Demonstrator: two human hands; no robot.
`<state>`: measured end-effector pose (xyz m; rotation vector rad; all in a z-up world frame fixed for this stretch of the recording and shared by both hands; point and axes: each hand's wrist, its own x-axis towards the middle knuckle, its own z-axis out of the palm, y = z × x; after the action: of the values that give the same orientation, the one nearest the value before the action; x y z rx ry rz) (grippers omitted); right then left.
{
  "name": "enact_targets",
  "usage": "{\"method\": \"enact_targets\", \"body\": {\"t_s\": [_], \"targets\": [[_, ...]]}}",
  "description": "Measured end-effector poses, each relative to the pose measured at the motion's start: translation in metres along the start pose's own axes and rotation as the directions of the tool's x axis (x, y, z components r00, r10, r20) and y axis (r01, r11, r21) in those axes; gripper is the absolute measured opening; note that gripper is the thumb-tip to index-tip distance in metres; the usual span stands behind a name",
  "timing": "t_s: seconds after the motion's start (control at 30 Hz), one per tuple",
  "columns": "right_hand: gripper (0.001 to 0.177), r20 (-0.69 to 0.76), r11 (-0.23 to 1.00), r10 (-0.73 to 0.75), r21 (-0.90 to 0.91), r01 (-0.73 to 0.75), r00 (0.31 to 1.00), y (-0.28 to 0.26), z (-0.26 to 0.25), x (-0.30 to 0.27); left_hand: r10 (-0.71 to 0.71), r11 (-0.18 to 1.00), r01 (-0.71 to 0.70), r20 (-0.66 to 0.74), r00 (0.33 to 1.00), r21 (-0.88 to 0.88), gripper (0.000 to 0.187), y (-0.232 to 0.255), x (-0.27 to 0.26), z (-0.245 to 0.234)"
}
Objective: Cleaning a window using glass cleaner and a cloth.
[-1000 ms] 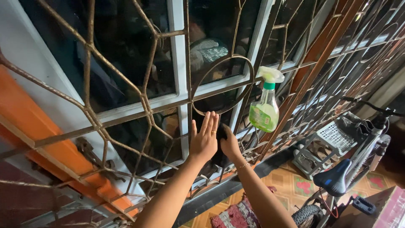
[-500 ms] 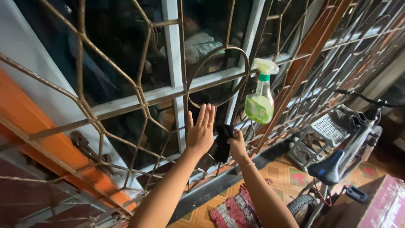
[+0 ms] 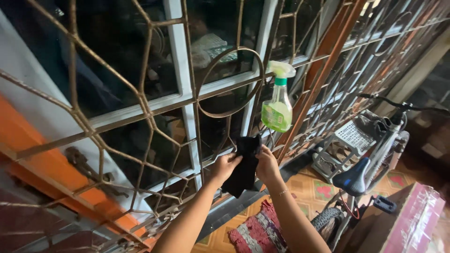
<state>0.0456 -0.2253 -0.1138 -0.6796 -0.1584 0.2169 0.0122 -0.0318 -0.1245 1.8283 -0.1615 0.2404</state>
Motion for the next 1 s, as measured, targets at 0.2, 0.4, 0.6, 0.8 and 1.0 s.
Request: {"method": "enact_targets", "body": {"t_s": [0.2,0.4,0.6,0.8,1.0], "targets": [[0.024,-0.337,0.942,0.185,-0.205,-0.264,0.923,-0.013,0.025,-0.039,-0.039,0.987,0.020,-0.120,0.992,-0.158,0.034,-0.037,0.005,0.026],[0.021,-0.173,0.870,0.059,-0.475,-0.135,0.983,0.017,-0.069,-0.022,-0.120,0.990,0.104,-0.180,0.976,-0.097,0.030,-0.017,-0.003,0.016],[0.036,-0.269,0.971,0.043,-0.214,-0.103,0.962,-0.011,-0.007,-0.048,-0.025,0.999,0.007,-0.365,0.931,-0.049,0.040,-0.062,0.004,0.023],[0.052,-0.068,0.885,0.025,-0.462,-0.053,0.997,0.013,-0.083,-0.040,0.179,0.973,-0.209,-0.254,0.951,-0.098,0.029,-0.088,0.000,0.025],[0.065,0.309,0.191,-0.131,-0.925,0.329,0.942,-0.017,-0.016,-0.057,-0.173,0.957,0.159,0.038,0.984,0.244,0.050,0.023,-0.029,-0.008]]}}
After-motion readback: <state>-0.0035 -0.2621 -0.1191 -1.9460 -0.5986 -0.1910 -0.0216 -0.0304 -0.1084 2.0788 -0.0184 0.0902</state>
